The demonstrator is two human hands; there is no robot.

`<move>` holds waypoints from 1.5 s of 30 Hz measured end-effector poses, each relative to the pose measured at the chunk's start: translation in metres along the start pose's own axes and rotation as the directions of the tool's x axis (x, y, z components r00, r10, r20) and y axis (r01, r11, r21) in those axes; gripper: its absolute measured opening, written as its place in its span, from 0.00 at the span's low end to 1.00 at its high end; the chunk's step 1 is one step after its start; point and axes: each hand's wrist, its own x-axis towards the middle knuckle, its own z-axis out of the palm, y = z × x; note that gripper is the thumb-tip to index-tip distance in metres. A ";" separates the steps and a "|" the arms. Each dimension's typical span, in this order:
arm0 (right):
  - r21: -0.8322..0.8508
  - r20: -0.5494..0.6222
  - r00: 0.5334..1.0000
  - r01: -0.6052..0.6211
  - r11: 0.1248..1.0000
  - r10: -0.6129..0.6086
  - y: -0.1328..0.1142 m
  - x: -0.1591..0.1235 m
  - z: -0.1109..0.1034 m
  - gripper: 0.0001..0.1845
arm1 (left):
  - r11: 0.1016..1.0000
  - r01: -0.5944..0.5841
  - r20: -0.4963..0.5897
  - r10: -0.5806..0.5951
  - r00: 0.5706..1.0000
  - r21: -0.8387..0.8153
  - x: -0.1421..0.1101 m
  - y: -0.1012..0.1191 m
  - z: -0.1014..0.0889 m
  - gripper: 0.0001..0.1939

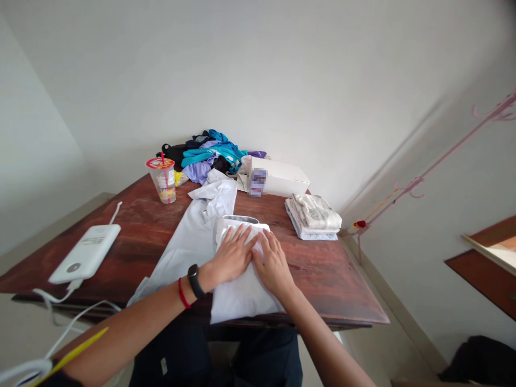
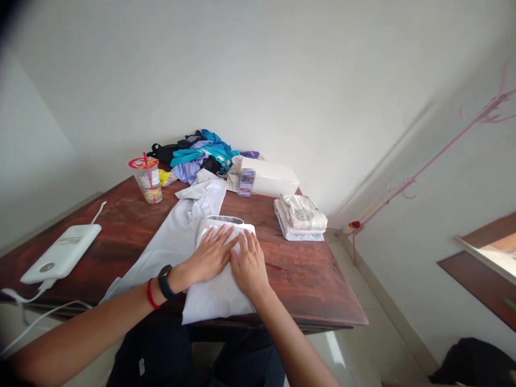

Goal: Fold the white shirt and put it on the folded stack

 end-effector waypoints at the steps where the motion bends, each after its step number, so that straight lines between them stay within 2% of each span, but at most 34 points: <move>1: 0.003 0.035 0.999 0.001 1.000 -0.001 -0.001 -0.001 0.009 0.29 | 1.000 -0.023 0.015 0.023 1.000 0.011 0.002 -0.004 0.004 0.28; 4: 0.015 0.127 0.991 -0.049 0.999 0.047 -0.001 -0.005 0.031 0.31 | 0.996 -0.079 0.061 0.076 0.995 0.043 0.004 -0.015 0.014 0.32; 6: -0.002 0.171 0.982 -0.085 0.996 0.084 0.001 -0.007 0.038 0.32 | 0.995 -0.087 0.079 0.084 0.993 0.039 0.002 -0.019 0.018 0.33; 13: -0.103 0.270 0.948 -0.148 0.984 0.170 0.002 -0.002 0.038 0.32 | 1.000 -0.003 0.061 0.003 0.998 -0.002 0.001 -0.021 0.025 0.34; 20: -0.159 0.274 0.945 -0.138 0.978 0.178 0.000 0.000 0.038 0.31 | 1.000 0.022 0.021 -0.022 1.000 0.020 0.001 -0.020 0.030 0.32; 23: -0.198 0.260 0.953 -0.107 0.974 0.157 0.000 -0.007 0.036 0.31 | 0.999 0.030 -0.046 -0.029 0.999 0.033 -0.005 -0.018 0.032 0.30; 28: -0.214 0.276 0.955 -0.053 0.975 0.112 0.006 -0.022 0.031 0.34 | 0.998 0.062 -0.139 -0.060 0.988 0.009 -0.034 -0.008 0.037 0.25; 34: -0.215 0.353 0.925 -0.067 0.974 0.141 0.002 -0.020 0.025 0.36 | 0.997 0.070 -0.206 -0.062 0.977 0.029 -0.064 0.003 0.044 0.28; 38: -0.217 0.376 0.916 -0.060 0.974 0.140 0.002 -0.018 0.025 0.36 | 0.997 0.079 -0.240 -0.073 0.968 0.014 -0.065 0.006 0.043 0.29; 45: -0.190 0.315 0.941 -0.063 0.980 0.121 0.005 -0.024 0.027 0.36 | 0.997 0.056 -0.256 -0.068 0.964 -0.052 -0.066 0.007 0.034 0.30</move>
